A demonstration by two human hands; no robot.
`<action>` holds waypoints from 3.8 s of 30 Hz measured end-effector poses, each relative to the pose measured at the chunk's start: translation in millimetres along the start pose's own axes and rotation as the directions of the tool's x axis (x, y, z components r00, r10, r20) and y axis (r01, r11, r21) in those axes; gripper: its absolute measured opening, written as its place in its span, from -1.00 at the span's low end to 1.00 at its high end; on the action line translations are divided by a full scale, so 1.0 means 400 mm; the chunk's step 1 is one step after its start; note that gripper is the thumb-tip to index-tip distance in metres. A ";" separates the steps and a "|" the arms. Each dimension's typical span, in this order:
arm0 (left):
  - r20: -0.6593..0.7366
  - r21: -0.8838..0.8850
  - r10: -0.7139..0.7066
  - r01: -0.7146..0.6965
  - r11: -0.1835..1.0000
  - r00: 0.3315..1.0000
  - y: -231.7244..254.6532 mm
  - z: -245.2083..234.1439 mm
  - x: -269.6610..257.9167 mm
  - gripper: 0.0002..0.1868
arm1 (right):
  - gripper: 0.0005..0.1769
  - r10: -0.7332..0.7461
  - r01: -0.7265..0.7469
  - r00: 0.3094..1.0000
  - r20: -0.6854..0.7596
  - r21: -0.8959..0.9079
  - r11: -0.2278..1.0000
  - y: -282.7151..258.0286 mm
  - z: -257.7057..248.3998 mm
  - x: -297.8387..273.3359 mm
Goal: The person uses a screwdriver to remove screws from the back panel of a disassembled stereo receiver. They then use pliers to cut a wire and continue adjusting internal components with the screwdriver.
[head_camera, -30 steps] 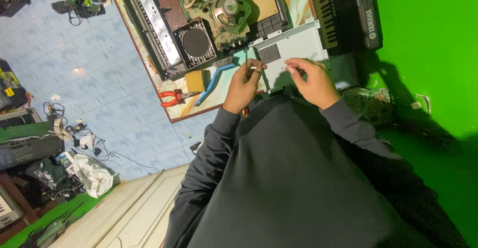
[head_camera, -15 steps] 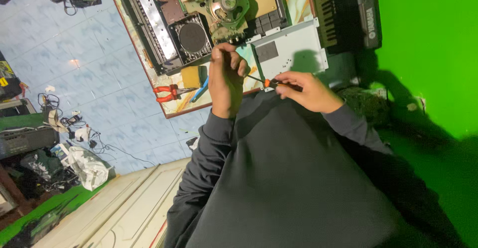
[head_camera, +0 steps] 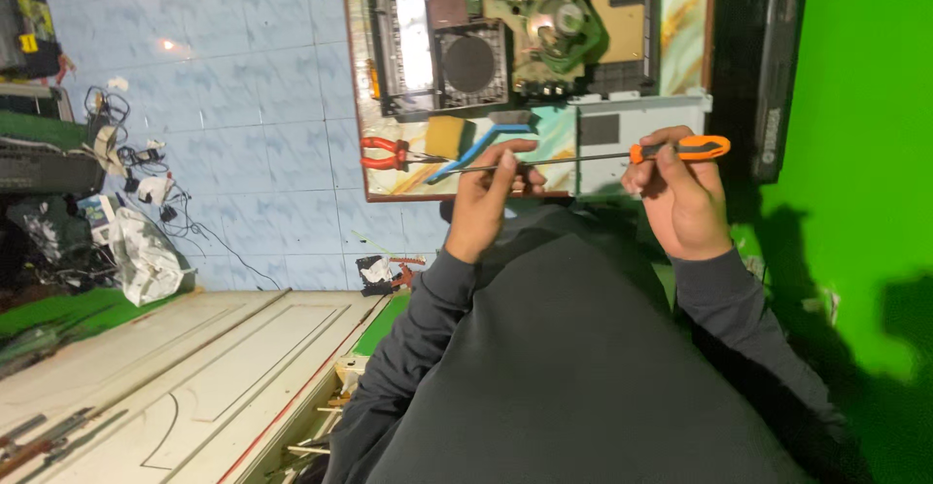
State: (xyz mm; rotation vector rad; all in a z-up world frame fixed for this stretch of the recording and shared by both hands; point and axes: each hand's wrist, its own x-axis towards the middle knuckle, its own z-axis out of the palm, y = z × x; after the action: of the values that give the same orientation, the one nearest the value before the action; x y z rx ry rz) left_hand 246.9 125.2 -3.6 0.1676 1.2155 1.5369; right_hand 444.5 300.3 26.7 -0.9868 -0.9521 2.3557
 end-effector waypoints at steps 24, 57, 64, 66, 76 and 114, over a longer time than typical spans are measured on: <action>-0.614 0.148 0.224 -0.168 0.975 0.757 0.330 -0.800 -0.498 -0.73 | -0.78 0.183 -0.167 0.950 0.253 -0.084 0.982 0.461 0.781 0.160; -0.451 0.362 0.339 -0.178 0.915 0.826 0.746 -1.286 -0.097 -0.52 | -0.87 0.173 -0.135 0.938 0.300 -0.144 0.980 0.623 1.198 0.747; -0.351 0.364 0.292 -0.158 0.918 0.890 0.852 -1.433 0.094 -0.65 | -0.89 0.049 -0.027 0.992 0.119 -0.180 0.983 0.653 1.297 0.825; -0.282 0.311 0.290 -0.199 0.929 0.915 0.890 -1.479 0.156 -0.71 | -0.90 -0.005 0.014 0.999 0.046 -0.189 0.982 0.672 1.324 0.851; 0.130 0.423 0.171 -0.211 0.881 0.977 1.114 -1.650 0.446 -0.77 | -0.92 -0.275 0.257 0.944 -0.181 -0.114 0.960 0.724 1.498 0.937; 0.810 0.572 -0.490 -0.248 0.782 0.323 1.052 -1.067 1.511 -0.75 | -0.81 -0.358 0.214 0.460 -0.813 -0.290 0.933 0.430 1.318 1.364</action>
State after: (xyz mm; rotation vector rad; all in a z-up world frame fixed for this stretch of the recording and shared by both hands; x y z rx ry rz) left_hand -535.5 413.4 -174.3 1.2358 0.6124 0.5179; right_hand -326.3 278.1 -76.1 -1.6618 -0.7654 1.1956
